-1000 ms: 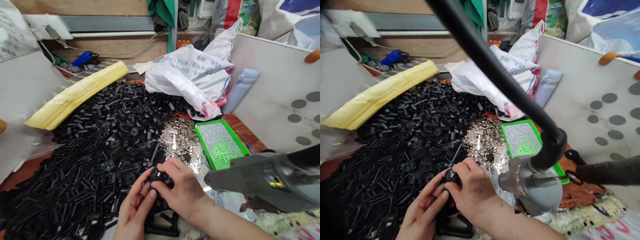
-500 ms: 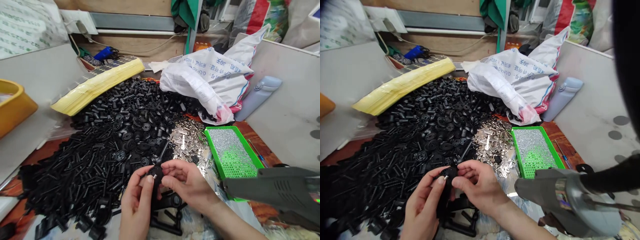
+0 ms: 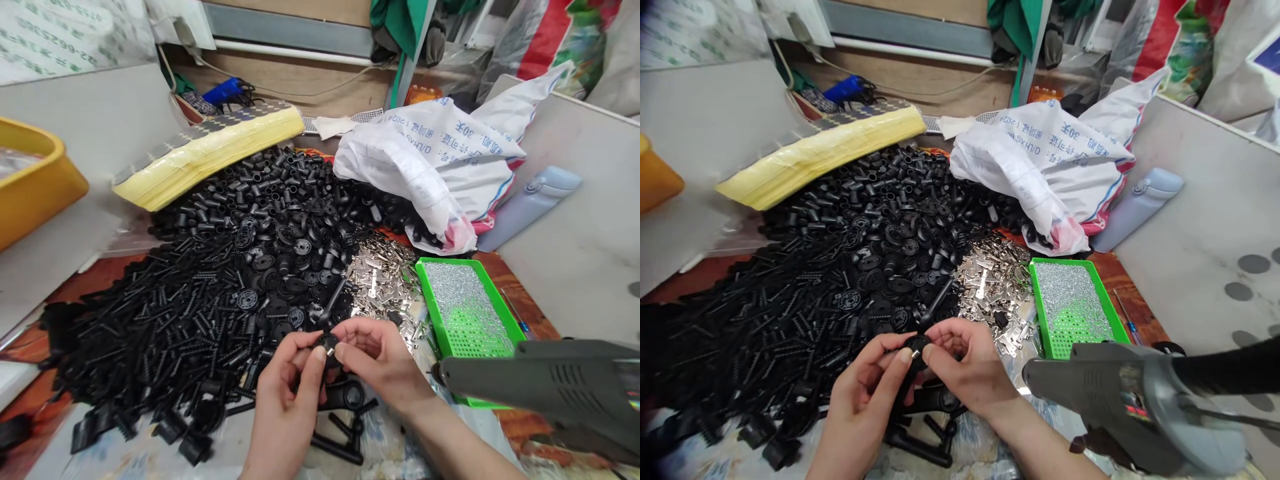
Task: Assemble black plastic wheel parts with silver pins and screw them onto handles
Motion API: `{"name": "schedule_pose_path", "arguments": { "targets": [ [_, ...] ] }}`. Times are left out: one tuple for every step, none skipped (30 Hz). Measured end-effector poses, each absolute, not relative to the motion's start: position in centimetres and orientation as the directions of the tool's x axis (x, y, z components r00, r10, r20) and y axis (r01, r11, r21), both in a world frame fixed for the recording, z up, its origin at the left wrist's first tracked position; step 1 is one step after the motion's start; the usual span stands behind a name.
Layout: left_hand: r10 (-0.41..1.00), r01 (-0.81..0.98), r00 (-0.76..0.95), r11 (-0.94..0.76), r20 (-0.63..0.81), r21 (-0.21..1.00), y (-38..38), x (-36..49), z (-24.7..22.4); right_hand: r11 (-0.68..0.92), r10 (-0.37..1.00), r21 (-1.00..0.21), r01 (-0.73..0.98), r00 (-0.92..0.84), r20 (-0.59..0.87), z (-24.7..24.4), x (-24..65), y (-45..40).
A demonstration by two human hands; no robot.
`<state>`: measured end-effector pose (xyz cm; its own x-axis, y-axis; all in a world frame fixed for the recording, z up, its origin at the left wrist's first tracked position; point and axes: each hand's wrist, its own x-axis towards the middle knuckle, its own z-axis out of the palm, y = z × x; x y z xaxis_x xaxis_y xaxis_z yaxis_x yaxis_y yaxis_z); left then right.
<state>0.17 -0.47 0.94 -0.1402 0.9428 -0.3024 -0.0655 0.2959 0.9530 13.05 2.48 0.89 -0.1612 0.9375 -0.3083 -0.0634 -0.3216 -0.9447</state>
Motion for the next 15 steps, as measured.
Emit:
{"name": "schedule_pose_path", "arguments": {
  "targets": [
    [0.94, -0.08, -0.108, 0.317, -0.324, 0.945, -0.4, 0.1, 0.9, -0.326, 0.938, -0.942, -0.082, -0.156, -0.311, 0.8, 13.0, 2.5],
    [0.936, -0.098, -0.078, 0.337, -0.344, 0.937, -0.3, 0.0, 0.8, -0.331, 0.937, -0.938, -0.099, -0.153, -0.314, 0.7, 13.0, 2.6],
    [0.931, -0.122, -0.055, 0.352, -0.361, 0.928, -0.2, -0.1, 0.8, -0.336, 0.936, -0.935, -0.113, -0.152, -0.318, 0.6, 13.1, 2.7],
    [0.927, -0.149, -0.038, 0.364, -0.374, 0.919, -0.2, -0.2, 0.7, -0.343, 0.933, -0.932, -0.121, -0.155, -0.323, 0.5, 13.1, 2.8],
    [0.924, -0.175, -0.027, 0.372, -0.382, 0.912, -0.3, -0.3, 0.6, -0.348, 0.931, -0.929, -0.125, -0.16, -0.328, 0.4, 13.1, 2.8],
    [0.922, -0.199, -0.022, 0.375, -0.386, 0.906, -0.4, -0.3, 0.4, -0.352, 0.93, -0.927, -0.128, -0.163, -0.331, 0.3, 13.2, 2.9],
    [0.923, -0.217, -0.015, 0.373, -0.385, 0.902, -0.5, -0.3, 0.3, -0.353, 0.929, -0.927, -0.129, -0.165, -0.331, 0.3, 13.2, 2.9],
    [0.925, -0.23, -0.009, 0.369, -0.381, 0.901, -0.6, -0.3, 0.2, -0.351, 0.93, -0.928, -0.129, -0.166, -0.328, 0.3, 13.3, 2.9],
    [0.925, -0.236, 0.0, 0.368, -0.379, 0.899, -0.7, -0.2, 0.1, -0.347, 0.931, -0.929, -0.129, -0.169, -0.324, 0.3, 13.4, 3.0],
    [0.926, -0.24, 0.003, 0.367, -0.378, 0.899, -0.8, -0.2, 0.0, -0.344, 0.931, -0.93, -0.127, -0.176, -0.321, 0.3, 13.4, 3.0],
    [0.927, -0.243, 0.0, 0.363, -0.375, 0.899, -0.9, -0.1, -0.1, -0.342, 0.93, -0.932, -0.122, -0.184, -0.318, 0.3, 13.4, 3.0],
    [0.929, -0.247, -0.011, 0.355, -0.369, 0.902, -1.0, 0.0, -0.2, -0.341, 0.929, -0.933, -0.114, -0.192, -0.316, 0.3, 13.3, 3.0],
    [0.932, -0.251, -0.029, 0.342, -0.36, 0.906, -1.0, 0.0, -0.3, -0.34, 0.928, -0.935, -0.102, -0.197, -0.316, 0.2, 13.1, 3.0],
    [0.937, -0.252, -0.046, 0.326, -0.347, 0.911, -1.1, 0.0, -0.4, -0.341, 0.926, -0.936, -0.083, -0.199, -0.32, 0.1, 13.0, 3.1],
    [0.941, -0.248, -0.053, 0.311, -0.334, 0.917, -1.0, 0.0, -0.5, -0.344, 0.924, -0.937, -0.057, -0.199, -0.327, 0.0, 12.8, 3.0]
  ]
}}
